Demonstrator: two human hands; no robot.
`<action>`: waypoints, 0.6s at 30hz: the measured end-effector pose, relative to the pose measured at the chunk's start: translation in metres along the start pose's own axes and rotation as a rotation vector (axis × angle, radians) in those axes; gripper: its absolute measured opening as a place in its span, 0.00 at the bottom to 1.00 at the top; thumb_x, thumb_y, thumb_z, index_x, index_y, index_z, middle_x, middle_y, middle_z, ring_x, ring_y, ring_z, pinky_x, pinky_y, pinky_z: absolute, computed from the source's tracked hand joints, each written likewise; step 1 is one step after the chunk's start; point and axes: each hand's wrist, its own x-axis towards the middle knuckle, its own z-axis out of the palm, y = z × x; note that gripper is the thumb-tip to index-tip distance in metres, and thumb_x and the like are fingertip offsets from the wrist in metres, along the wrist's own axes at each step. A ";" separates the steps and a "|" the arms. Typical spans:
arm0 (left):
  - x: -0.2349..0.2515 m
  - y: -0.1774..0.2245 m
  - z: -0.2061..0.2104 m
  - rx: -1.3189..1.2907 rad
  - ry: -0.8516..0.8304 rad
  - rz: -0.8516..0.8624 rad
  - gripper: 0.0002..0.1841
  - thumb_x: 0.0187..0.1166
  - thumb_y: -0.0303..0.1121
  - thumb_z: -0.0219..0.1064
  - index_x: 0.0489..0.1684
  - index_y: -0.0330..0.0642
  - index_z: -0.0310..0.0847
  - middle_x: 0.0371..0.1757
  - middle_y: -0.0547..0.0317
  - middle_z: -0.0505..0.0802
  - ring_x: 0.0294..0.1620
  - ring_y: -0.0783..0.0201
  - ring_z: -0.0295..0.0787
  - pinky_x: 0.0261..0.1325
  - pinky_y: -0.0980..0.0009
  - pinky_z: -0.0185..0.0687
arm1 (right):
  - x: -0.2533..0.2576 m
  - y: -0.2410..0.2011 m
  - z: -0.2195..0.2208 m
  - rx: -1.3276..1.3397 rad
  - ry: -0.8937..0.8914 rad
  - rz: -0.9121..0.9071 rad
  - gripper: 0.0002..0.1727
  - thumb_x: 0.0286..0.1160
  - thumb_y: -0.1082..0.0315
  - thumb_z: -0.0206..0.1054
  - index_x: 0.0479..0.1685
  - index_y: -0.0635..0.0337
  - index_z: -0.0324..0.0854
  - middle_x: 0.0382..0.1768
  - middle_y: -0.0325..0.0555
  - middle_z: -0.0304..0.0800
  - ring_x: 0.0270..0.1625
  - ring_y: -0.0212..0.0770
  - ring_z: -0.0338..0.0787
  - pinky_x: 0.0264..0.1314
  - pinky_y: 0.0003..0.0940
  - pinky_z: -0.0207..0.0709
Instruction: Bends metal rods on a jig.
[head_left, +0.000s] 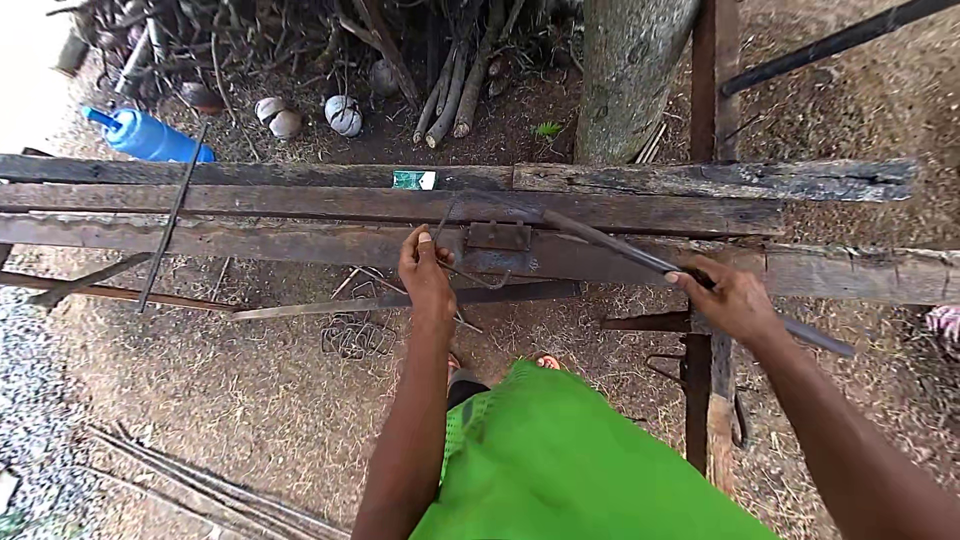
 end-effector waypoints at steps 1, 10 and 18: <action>-0.001 0.004 0.010 -0.101 0.017 -0.051 0.14 0.95 0.39 0.50 0.68 0.46 0.73 0.39 0.65 0.83 0.34 0.70 0.85 0.45 0.70 0.88 | -0.009 -0.004 0.004 0.066 -0.003 0.030 0.36 0.83 0.33 0.54 0.57 0.59 0.87 0.31 0.56 0.88 0.31 0.55 0.86 0.37 0.64 0.77; 0.032 0.041 0.071 -0.353 -0.311 0.055 0.23 0.97 0.47 0.34 0.44 0.53 0.75 0.15 0.76 0.70 0.09 0.78 0.61 0.14 0.84 0.62 | -0.076 -0.070 0.022 0.933 -0.449 0.188 0.23 0.89 0.42 0.53 0.55 0.53 0.74 0.22 0.32 0.71 0.17 0.29 0.71 0.19 0.26 0.71; 0.040 0.068 0.121 -0.529 -0.313 -0.008 0.21 0.98 0.45 0.35 0.35 0.55 0.69 0.11 0.78 0.63 0.05 0.82 0.51 0.09 0.86 0.49 | -0.093 -0.107 0.021 1.370 -0.394 0.185 0.20 0.90 0.43 0.52 0.42 0.50 0.73 0.16 0.28 0.65 0.11 0.23 0.65 0.11 0.18 0.64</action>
